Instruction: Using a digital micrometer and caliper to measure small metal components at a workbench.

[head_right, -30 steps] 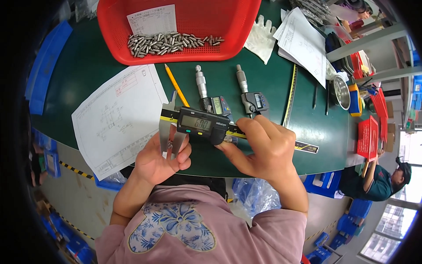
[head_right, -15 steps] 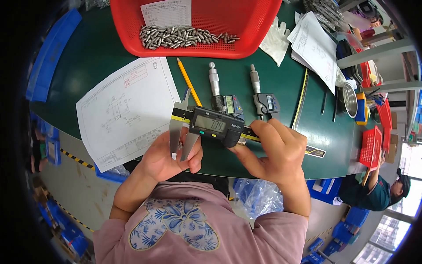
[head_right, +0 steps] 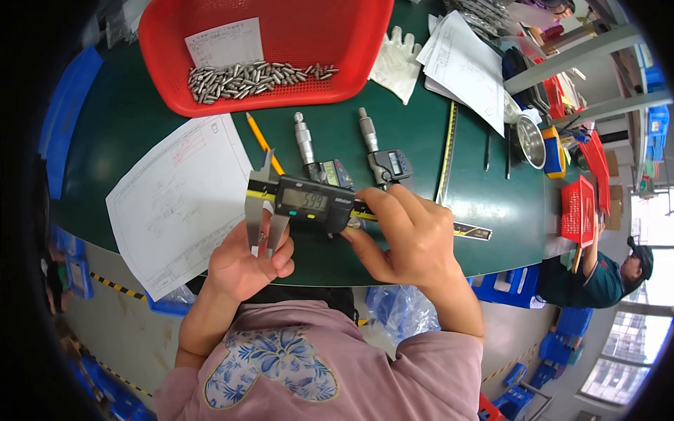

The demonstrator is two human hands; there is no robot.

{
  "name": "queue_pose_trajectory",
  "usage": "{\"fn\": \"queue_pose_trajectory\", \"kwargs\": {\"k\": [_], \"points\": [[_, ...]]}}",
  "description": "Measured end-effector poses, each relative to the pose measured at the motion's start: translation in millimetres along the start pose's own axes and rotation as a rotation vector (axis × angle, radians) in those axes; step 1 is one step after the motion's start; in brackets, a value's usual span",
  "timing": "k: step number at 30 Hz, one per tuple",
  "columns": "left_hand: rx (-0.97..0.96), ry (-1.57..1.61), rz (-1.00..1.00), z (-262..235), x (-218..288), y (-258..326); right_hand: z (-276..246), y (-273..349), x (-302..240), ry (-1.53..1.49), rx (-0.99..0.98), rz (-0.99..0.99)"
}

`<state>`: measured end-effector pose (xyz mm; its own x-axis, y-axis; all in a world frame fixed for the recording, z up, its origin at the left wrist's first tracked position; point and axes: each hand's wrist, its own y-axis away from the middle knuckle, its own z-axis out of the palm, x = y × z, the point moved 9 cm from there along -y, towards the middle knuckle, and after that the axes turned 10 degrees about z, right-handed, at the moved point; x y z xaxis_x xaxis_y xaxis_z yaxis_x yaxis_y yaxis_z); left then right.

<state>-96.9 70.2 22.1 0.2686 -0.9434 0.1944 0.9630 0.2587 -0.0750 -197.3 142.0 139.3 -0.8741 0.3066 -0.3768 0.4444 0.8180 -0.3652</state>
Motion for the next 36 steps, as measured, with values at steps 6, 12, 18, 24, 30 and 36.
{"fn": "queue_pose_trajectory", "kwargs": {"k": [6,12,18,24,30,36], "points": [[0.089,-0.092,0.045,-12,9,1,-55,7,96,0.133,0.374,0.501],[0.123,-0.314,0.089,-13,14,4,-28,-10,187,0.379,0.237,0.816],[0.177,-0.366,0.182,-14,28,11,24,-43,206,0.290,0.077,0.788],[0.150,-0.428,0.156,-14,22,12,31,-57,195,0.272,0.182,0.552],[0.126,-0.462,0.123,-8,13,10,39,-57,201,0.311,0.162,0.430],[0.120,-0.467,0.184,-10,23,17,31,-41,167,0.088,-0.086,0.415]]}}
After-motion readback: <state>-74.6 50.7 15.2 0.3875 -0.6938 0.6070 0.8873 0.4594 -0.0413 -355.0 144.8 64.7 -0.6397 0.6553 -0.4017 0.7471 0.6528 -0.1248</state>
